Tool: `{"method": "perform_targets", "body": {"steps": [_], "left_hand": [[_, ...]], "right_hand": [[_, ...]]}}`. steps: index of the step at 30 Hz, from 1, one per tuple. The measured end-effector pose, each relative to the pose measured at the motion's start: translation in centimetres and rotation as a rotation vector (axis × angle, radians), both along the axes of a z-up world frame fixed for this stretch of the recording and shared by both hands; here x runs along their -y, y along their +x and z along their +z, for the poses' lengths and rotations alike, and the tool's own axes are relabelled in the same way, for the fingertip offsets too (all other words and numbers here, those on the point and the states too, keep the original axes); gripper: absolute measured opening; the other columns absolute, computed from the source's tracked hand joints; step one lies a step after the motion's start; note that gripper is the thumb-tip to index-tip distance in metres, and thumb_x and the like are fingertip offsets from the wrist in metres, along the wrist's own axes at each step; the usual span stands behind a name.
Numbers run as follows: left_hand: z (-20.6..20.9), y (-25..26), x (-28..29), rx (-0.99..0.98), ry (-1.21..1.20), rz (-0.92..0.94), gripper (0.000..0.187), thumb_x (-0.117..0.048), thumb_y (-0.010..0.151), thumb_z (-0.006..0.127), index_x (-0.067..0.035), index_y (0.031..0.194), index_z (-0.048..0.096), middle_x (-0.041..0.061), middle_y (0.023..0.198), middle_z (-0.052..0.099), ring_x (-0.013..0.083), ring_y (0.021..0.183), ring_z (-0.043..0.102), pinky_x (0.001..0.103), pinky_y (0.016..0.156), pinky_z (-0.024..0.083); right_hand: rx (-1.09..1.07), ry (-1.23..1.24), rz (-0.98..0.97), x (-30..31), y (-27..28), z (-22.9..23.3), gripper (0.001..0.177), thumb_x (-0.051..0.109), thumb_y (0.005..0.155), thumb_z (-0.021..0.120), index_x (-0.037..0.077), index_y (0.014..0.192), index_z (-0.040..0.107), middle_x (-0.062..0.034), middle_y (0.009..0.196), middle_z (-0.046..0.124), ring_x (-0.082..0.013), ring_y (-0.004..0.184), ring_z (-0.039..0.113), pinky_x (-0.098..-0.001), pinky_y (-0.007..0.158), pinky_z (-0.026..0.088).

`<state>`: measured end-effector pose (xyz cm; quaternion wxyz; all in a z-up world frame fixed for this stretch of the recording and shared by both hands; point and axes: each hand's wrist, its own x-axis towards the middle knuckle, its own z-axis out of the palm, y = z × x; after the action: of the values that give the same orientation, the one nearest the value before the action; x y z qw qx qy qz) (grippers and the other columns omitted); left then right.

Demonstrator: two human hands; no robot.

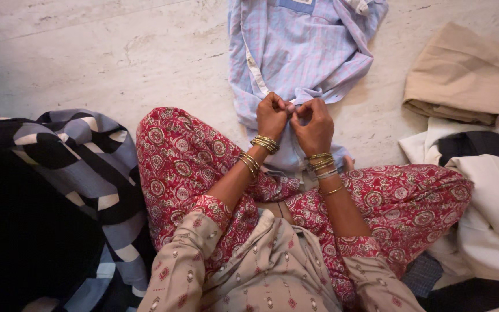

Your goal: The person sits on the floor and folds a blue shirt, first buttoning several buttons and then laying it flat to fold the sleeves and sides.

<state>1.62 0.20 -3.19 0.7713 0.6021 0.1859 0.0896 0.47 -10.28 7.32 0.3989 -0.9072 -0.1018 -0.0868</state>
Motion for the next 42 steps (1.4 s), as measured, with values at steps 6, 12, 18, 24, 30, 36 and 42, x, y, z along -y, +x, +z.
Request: {"method": "perform_targets", "body": {"steps": [6, 12, 18, 24, 30, 36, 42], "left_hand": [[-1.0, 0.2, 0.3, 0.026, -0.136, 0.043, 0.032, 0.009, 0.081, 0.077, -0.006, 0.077, 0.049, 0.009, 0.079, 0.073, 0.0122, 0.074, 0.07, 0.027, 0.063, 0.058], [-1.0, -0.2, 0.2, 0.056, -0.277, 0.073, 0.035, 0.01, 0.08, 0.076, -0.008, 0.077, 0.046, 0.009, 0.078, 0.072, 0.0133, 0.074, 0.071, 0.028, 0.066, 0.06], [-1.9, -0.3, 0.3, 0.093, -0.182, 0.061, 0.04, 0.015, 0.077, 0.072, -0.009, 0.075, 0.04, 0.009, 0.075, 0.07, 0.0108, 0.072, 0.066, 0.026, 0.064, 0.056], [-3.4, -1.4, 0.8, 0.015, 0.062, -0.057, 0.039, 0.009, 0.08, 0.077, -0.006, 0.072, 0.042, 0.007, 0.071, 0.066, 0.0095, 0.067, 0.059, 0.027, 0.058, 0.05], [-0.1, -5.2, 1.2, 0.205, 0.55, -0.937, 0.007, -0.008, 0.081, 0.079, -0.01, 0.082, 0.073, 0.003, 0.087, 0.076, 0.0153, 0.072, 0.075, 0.03, 0.067, 0.061], [7.3, -5.2, -2.5, 0.017, 0.897, -0.742, 0.013, -0.01, 0.087, 0.069, -0.014, 0.098, 0.076, 0.007, 0.092, 0.079, 0.0246, 0.081, 0.076, 0.039, 0.07, 0.058], [8.4, -2.6, -4.2, -0.003, 0.845, -0.501, 0.007, -0.014, 0.09, 0.069, -0.01, 0.091, 0.074, 0.01, 0.088, 0.077, 0.0285, 0.08, 0.074, 0.043, 0.072, 0.058]], "right_hand": [[-0.009, 0.059, 0.002, 0.2, 0.0, 0.4, 0.028, 0.004, 0.081, 0.083, 0.004, 0.094, 0.058, -0.0077, 0.09, 0.065, -0.0209, 0.077, 0.068, -0.0336, 0.072, 0.056], [0.031, 0.075, 0.022, 0.3, -0.7, 1.0, 0.031, 0.003, 0.081, 0.085, 0.003, 0.096, 0.057, -0.0075, 0.09, 0.067, -0.0197, 0.08, 0.071, -0.0326, 0.074, 0.058], [-0.048, 0.155, 0.039, 0.7, -0.9, -0.1, 0.031, 0.004, 0.085, 0.084, 0.004, 0.099, 0.056, -0.0067, 0.091, 0.07, -0.0166, 0.083, 0.074, -0.0305, 0.075, 0.061], [-0.459, 0.54, 0.17, 5.1, 1.6, -3.9, 0.054, 0.003, 0.081, 0.085, 0.005, 0.115, 0.044, -0.0073, 0.091, 0.071, -0.0141, 0.083, 0.071, -0.0297, 0.076, 0.06], [-0.617, -0.344, -0.252, 14.2, 3.3, -1.4, 0.019, 0.008, 0.089, 0.072, 0.007, 0.108, 0.067, -0.0152, 0.095, 0.075, -0.027, 0.084, 0.073, -0.0368, 0.07, 0.057], [-0.755, -0.001, -0.29, 18.4, 3.7, -5.0, 0.027, 0.024, 0.101, 0.059, 0.001, 0.101, 0.073, -0.0124, 0.087, 0.078, -0.0206, 0.075, 0.077, -0.032, 0.062, 0.058], [-1.128, -0.048, -0.003, 14.8, 4.8, -8.8, 0.039, 0.036, 0.101, 0.059, 0.001, 0.102, 0.075, -0.0108, 0.087, 0.078, -0.0207, 0.074, 0.076, -0.0311, 0.064, 0.06]]}}
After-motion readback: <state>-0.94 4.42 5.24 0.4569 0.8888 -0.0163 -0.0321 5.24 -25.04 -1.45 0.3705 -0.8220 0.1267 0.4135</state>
